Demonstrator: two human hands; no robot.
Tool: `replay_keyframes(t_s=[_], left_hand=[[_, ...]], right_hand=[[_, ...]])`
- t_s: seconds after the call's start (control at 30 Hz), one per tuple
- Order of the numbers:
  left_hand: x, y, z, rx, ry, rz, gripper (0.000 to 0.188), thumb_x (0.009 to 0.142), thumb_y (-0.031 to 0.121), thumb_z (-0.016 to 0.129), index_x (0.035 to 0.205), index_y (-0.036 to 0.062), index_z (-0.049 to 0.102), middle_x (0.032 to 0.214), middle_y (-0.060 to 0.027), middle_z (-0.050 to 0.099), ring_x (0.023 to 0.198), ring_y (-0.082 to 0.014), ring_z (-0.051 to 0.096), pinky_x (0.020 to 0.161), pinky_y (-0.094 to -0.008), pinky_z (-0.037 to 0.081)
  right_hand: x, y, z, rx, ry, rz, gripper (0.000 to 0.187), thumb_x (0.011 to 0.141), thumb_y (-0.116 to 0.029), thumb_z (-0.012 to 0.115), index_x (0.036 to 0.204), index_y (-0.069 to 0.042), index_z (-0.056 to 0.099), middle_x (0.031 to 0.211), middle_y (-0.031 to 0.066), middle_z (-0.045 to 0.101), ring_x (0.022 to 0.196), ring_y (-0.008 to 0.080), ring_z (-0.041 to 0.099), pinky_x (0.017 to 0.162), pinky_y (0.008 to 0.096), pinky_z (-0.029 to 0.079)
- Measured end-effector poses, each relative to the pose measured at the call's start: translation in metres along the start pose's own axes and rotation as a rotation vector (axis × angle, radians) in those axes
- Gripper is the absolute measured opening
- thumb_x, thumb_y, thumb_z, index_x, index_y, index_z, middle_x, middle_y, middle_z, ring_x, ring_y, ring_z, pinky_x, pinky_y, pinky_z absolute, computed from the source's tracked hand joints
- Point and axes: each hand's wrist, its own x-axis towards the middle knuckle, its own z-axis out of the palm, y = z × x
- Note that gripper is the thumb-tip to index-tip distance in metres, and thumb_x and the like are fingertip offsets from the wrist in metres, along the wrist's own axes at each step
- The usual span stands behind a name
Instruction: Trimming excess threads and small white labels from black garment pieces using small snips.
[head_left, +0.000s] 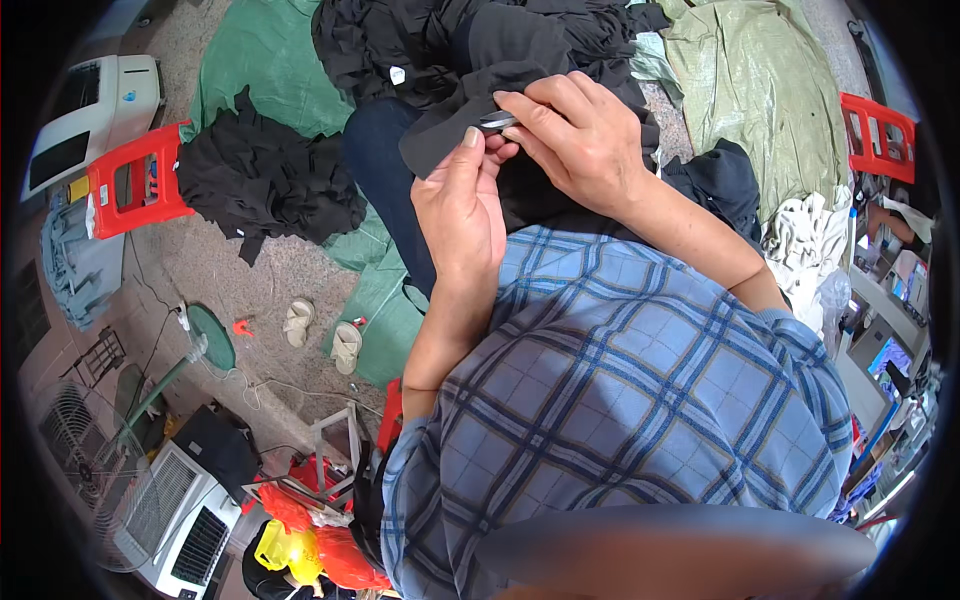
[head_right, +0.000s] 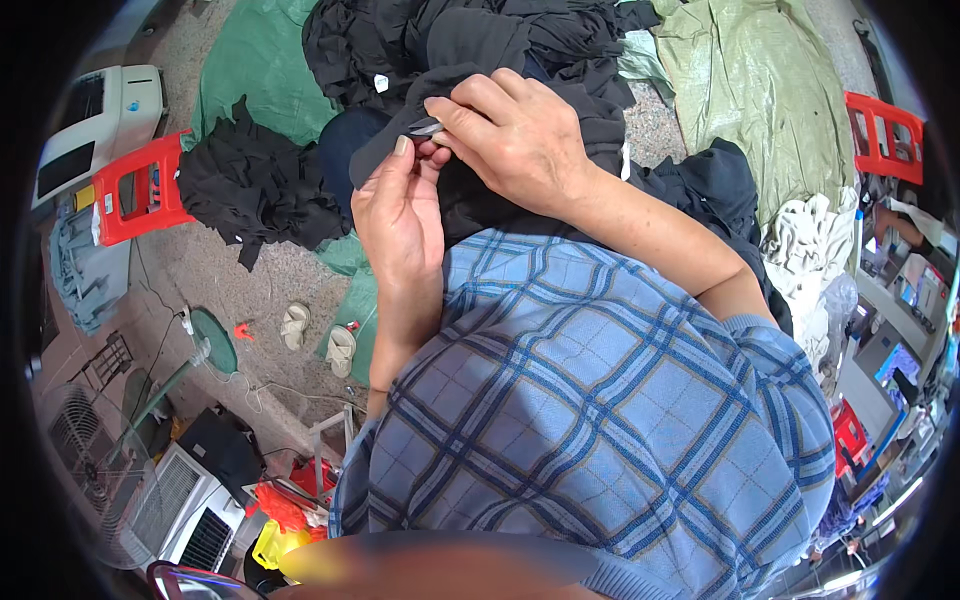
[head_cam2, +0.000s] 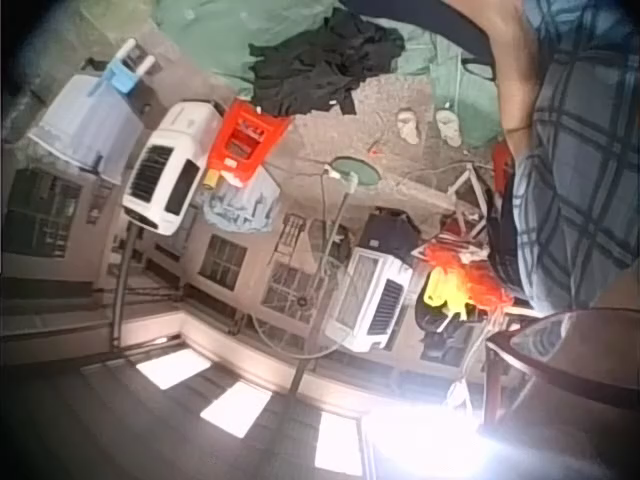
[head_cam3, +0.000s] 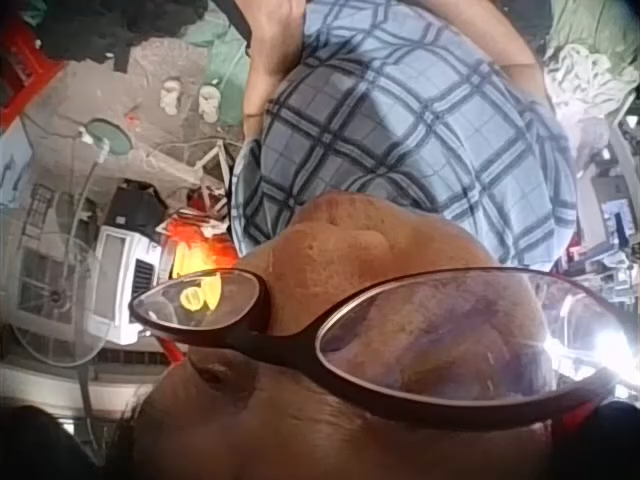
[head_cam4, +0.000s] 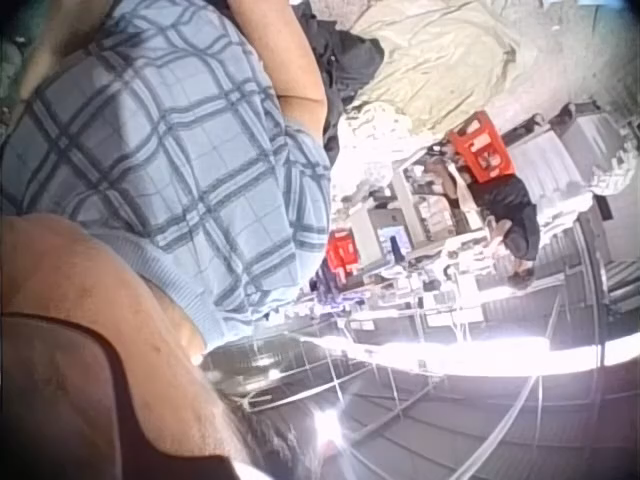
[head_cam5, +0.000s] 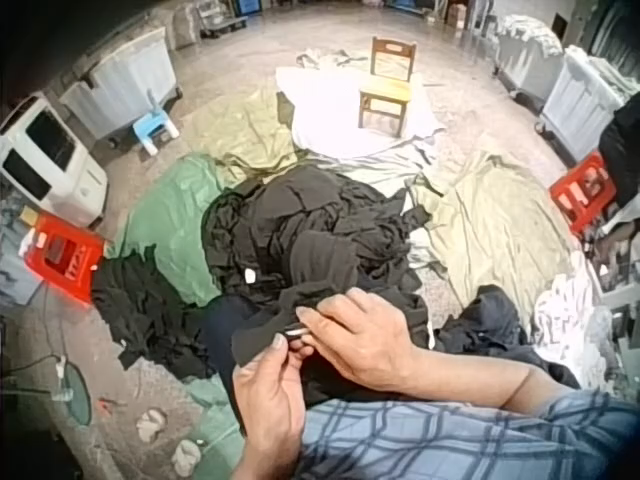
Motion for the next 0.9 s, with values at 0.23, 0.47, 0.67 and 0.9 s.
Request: replay_keyframes(t_s=[0.23,0.47,0.67,0.9], left_hand=[[0.001,-0.002,-0.001,0.011,-0.009,-0.007,0.017,0.097,0.006,0.053,0.105,-0.0049,0.063,0.097,-0.0125,0.066,0.084,-0.017,0.062,0.079,-0.0322,0.053],[0.0,-0.004,-0.003,-0.007,0.029,-0.01,0.017,0.096,0.006,0.054,0.102,-0.0058,0.064,0.094,-0.0127,0.066,0.084,-0.0178,0.063,0.079,-0.0328,0.053],[0.004,0.004,-0.008,-0.011,0.054,-0.001,0.023,0.099,0.016,0.049,0.098,-0.0047,0.06,0.101,-0.0155,0.065,0.093,-0.0232,0.063,0.082,-0.0417,0.053],[0.013,0.008,-0.015,-0.153,0.061,-0.082,0.021,0.099,0.015,0.045,0.104,-0.0023,0.056,0.111,-0.0167,0.062,0.103,-0.0273,0.063,0.088,-0.0494,0.053]], right_hand=[[-0.002,0.001,0.006,-0.059,0.04,-0.028,0.03,0.069,-0.015,0.071,0.098,-0.01,0.068,0.084,-0.001,0.057,0.07,0.0168,0.056,0.058,0.0282,0.048],[-0.004,0.005,0.003,0.226,-0.032,0.226,0.016,0.085,-0.018,0.067,0.098,-0.008,0.067,0.088,0.0049,0.06,0.078,0.0235,0.063,0.062,0.0317,0.051],[-0.009,0.02,-0.004,0.343,-0.103,0.264,0.029,0.079,-0.021,0.073,0.101,-0.007,0.061,0.095,0.0072,0.058,0.079,0.0237,0.063,0.064,0.0341,0.05],[-0.024,0.029,0.003,0.41,-0.091,0.238,0.024,0.067,-0.003,0.068,0.089,-0.006,0.059,0.092,0.0061,0.057,0.08,0.0254,0.061,0.064,0.0339,0.049]])
